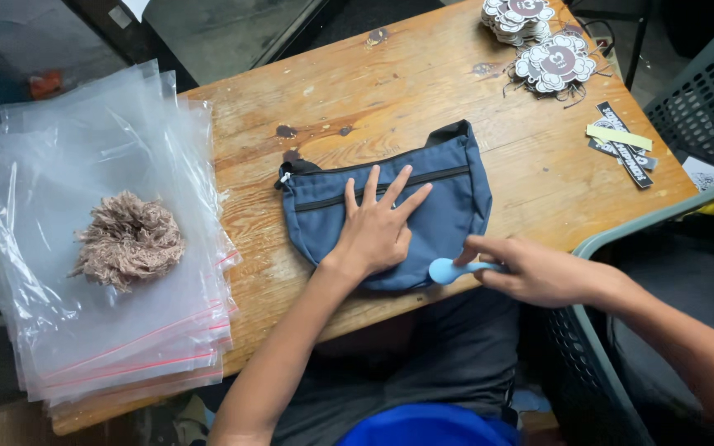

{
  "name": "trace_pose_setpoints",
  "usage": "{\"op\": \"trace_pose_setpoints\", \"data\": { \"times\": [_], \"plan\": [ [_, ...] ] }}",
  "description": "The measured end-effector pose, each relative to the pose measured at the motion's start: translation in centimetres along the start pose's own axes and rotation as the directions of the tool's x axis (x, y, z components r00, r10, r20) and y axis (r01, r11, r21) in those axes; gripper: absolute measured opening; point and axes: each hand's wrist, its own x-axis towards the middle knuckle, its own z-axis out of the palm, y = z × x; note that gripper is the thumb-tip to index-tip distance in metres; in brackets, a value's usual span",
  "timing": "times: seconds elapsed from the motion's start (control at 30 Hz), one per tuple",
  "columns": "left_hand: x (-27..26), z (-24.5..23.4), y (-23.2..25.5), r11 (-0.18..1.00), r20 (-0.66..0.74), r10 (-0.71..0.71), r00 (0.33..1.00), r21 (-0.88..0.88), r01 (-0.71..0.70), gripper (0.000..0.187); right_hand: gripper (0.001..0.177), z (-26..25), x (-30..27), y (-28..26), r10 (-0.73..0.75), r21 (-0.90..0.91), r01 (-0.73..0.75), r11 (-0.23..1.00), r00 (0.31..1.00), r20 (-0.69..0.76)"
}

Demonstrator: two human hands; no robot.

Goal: The person uses a blue lint roller to clean the surface of a dark blue bag placed on a wooden table. The person rolls the lint roller across the bag's exterior, including the zipper area and the brand label, to remove lint and debris.

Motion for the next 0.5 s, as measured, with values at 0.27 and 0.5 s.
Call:
{"op": "trace_pose_setpoints", "data": {
  "times": [0.27,0.5],
  "plan": [
    [-1.5,-1.4,-2.4,0.99,-0.175,-0.047,0.983,-0.136,0.023,0.064,0.034,-3.3,5.1,2.4,-0.024,-0.278,-0.073,0.958,0.943,-0.333],
    [-3.7,-2.2,-4.8,0.979,-0.159,-0.203,0.966,-0.025,0.202,0.065,0.028,1.1,9.7,2.2,-0.119,-0.326,0.021,0.945,0.952,-0.282]
  ]
}}
